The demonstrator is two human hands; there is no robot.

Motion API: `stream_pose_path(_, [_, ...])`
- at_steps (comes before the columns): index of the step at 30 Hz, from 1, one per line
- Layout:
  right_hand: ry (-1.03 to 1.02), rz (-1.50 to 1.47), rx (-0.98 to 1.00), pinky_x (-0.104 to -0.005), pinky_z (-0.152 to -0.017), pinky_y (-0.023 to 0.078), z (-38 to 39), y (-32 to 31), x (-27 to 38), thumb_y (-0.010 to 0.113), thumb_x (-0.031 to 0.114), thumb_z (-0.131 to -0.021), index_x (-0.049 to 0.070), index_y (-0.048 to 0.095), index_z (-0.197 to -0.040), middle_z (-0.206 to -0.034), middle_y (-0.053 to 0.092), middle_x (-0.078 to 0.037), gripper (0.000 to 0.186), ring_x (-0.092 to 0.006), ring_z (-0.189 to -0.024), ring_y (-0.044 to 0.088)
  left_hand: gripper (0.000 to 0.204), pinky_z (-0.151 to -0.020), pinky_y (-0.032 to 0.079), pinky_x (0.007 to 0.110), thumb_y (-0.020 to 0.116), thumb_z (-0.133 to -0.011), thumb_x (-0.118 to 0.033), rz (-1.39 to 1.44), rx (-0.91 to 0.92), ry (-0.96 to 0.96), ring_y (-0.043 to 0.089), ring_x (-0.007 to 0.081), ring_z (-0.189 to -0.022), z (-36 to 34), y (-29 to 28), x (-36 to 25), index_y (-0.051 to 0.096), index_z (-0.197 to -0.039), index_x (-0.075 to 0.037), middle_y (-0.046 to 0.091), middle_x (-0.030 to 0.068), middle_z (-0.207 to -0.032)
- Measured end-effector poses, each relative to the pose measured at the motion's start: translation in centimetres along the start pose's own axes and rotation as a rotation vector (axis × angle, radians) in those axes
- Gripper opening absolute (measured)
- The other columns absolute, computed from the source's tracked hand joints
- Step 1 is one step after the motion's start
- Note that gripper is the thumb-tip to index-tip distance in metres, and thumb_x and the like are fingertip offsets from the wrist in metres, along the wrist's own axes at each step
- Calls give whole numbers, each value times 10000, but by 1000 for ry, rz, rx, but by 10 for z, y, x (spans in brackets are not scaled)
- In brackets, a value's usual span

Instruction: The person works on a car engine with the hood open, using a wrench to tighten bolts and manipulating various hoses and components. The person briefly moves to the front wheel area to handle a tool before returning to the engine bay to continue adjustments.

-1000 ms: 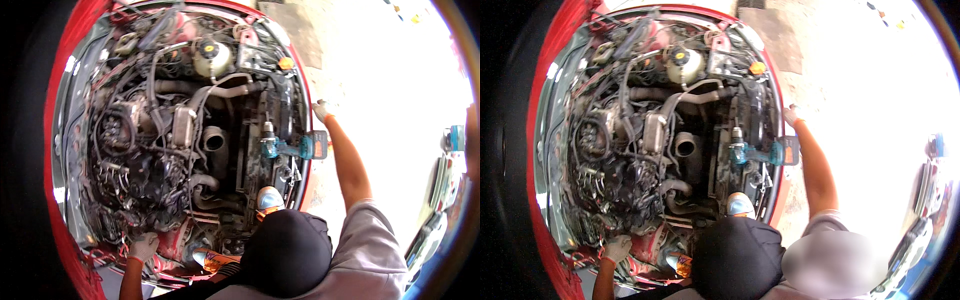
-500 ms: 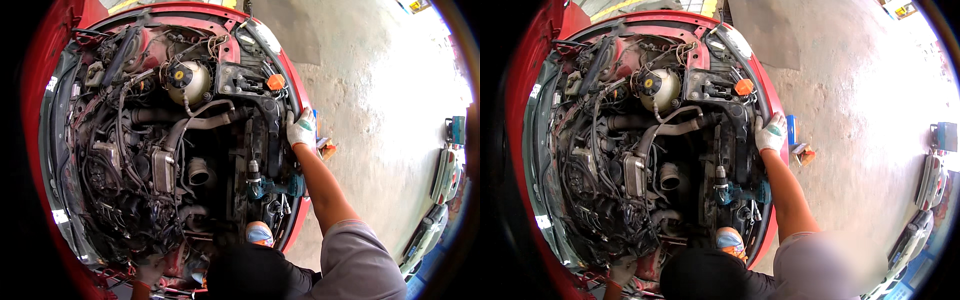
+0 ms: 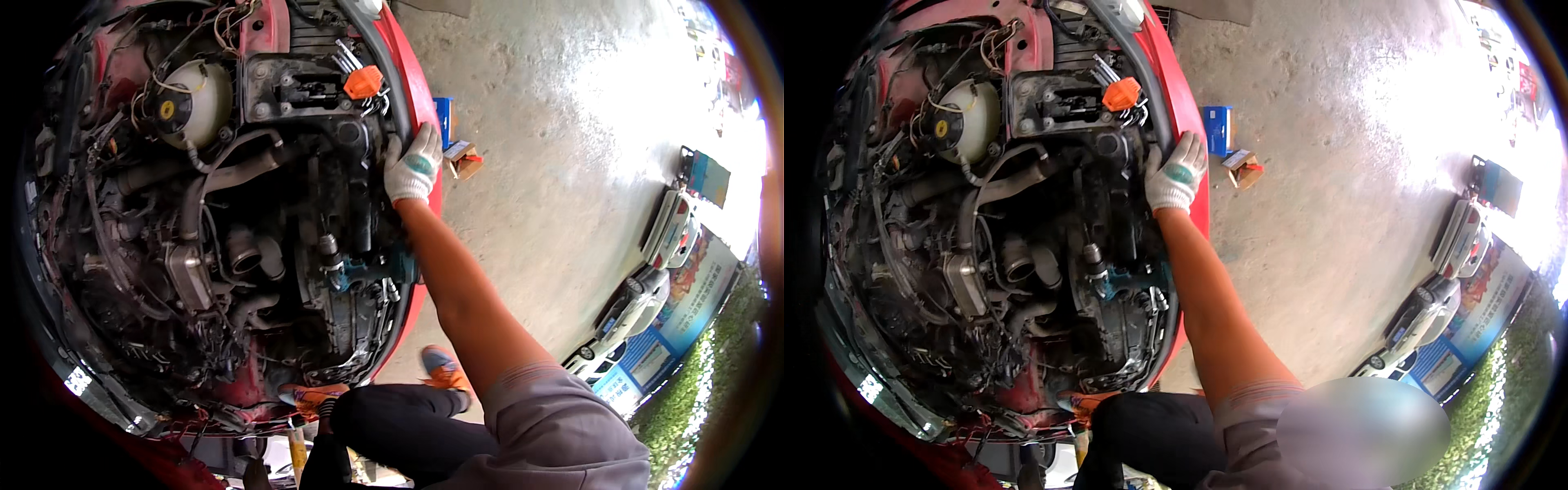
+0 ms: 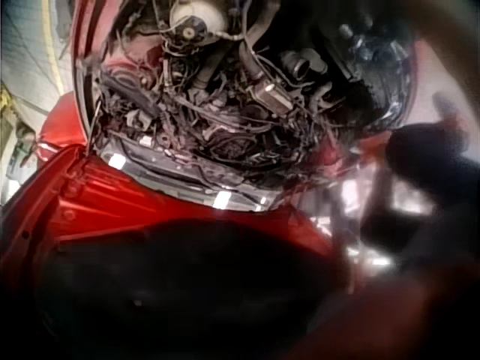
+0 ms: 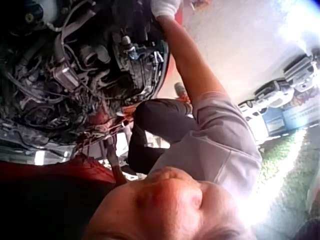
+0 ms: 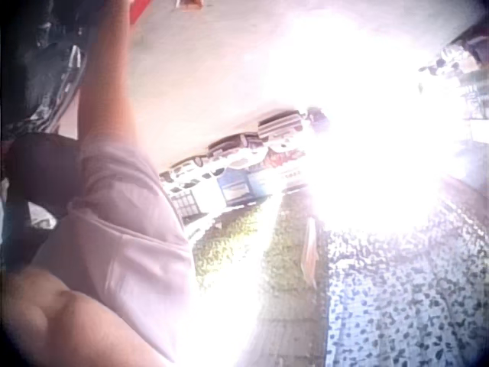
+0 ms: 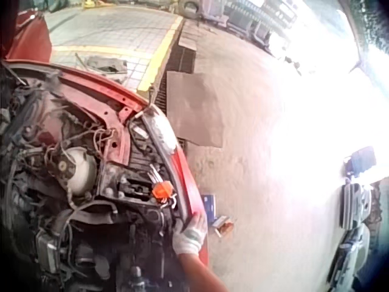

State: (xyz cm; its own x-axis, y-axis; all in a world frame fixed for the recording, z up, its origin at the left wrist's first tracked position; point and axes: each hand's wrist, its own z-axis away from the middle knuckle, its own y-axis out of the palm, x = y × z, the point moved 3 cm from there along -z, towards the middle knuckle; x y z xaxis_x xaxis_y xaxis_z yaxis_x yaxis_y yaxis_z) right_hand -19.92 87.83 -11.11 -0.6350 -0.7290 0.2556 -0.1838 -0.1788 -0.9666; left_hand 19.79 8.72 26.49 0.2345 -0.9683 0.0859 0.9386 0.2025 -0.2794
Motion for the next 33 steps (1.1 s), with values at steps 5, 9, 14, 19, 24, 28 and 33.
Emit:
stream_pose_path(5, [-7, 37, 42, -549, -1219, 287, -3, 2, -8, 619, 418, -966, -70, 381, -1509, -1503, 465, -321, 768, -489, -1430, 398, 288, -786, 559, 331, 646, -1047, -304, 872, 10, -429, 650, 150, -840, 55, 67, -20, 722, -1149, -46, 705, 48, -1000])
stream_pose_path(9, [109, 5, 175, -473, -1248, 272, -13, 0, -2, 600, 424, -990, -84, 388, -1530, -1539, 455, -304, 771, -441, -1461, 393, 270, -749, 551, 430, 562, -1029, -286, 276, 315, -236, 700, 311, -818, 23, 98, -84, 726, -998, -73, 735, 147, -929])
stream_pose_path(14, [12, -171, 51, -482, -1068, 432, -13, -30, 27, 672, 400, -966, -55, 566, -1318, -1263, 626, -265, 585, -430, -1190, 579, 296, -747, 548, 386, 468, -1066, -207, 943, -887, -403, 652, 239, -735, -33, 182, -147, 712, -1080, -41, 710, 109, -888])
stream_pose_path(19, [-30, -27, -44, -516, -1110, 423, -5, 5, -12, 590, 614, -945, -63, 535, -1368, -1342, 610, -269, 801, -431, -1269, 575, 350, -783, 555, 378, 496, -1082, -287, 1216, -793, -698, 654, 195, -810, 15, 346, -343, 701, -1212, -35, 717, 85, -970])
stream_pose_path(24, [-314, -240, 495, -535, -1109, 439, -17, 4, -23, 576, 647, -940, -39, 483, -1463, -1410, 563, -295, 867, -462, -1299, 553, 357, -782, 558, 374, 517, -1071, -300, 1654, -731, -795, 661, 195, -826, 18, 567, -604, 696, -1232, -36, 716, 94, -985])
stream_pose_path(28, [-1327, 56, 599, -552, -987, 510, -119, 26, -112, 491, 482, -1031, -2, 705, -1181, -1041, 718, -292, 551, -430, -1088, 689, 367, -781, 561, 370, 534, -1062, -311, 1800, -663, -781, 666, 195, -839, 28, 634, -768, 692, -1249, -38, 716, 101, -996])
stream_pose_path(33, [-1720, 94, 223, -521, -756, 586, -174, 31, -267, 623, 227, -941, 104, 693, -1040, -980, 742, -215, 174, -416, -900, 719, 382, -780, 565, 365, 555, -1051, -325, 1958, -654, -708, 672, 195, -854, 4, 690, -886, 686, -1269, -40, 715, 110, -1011])
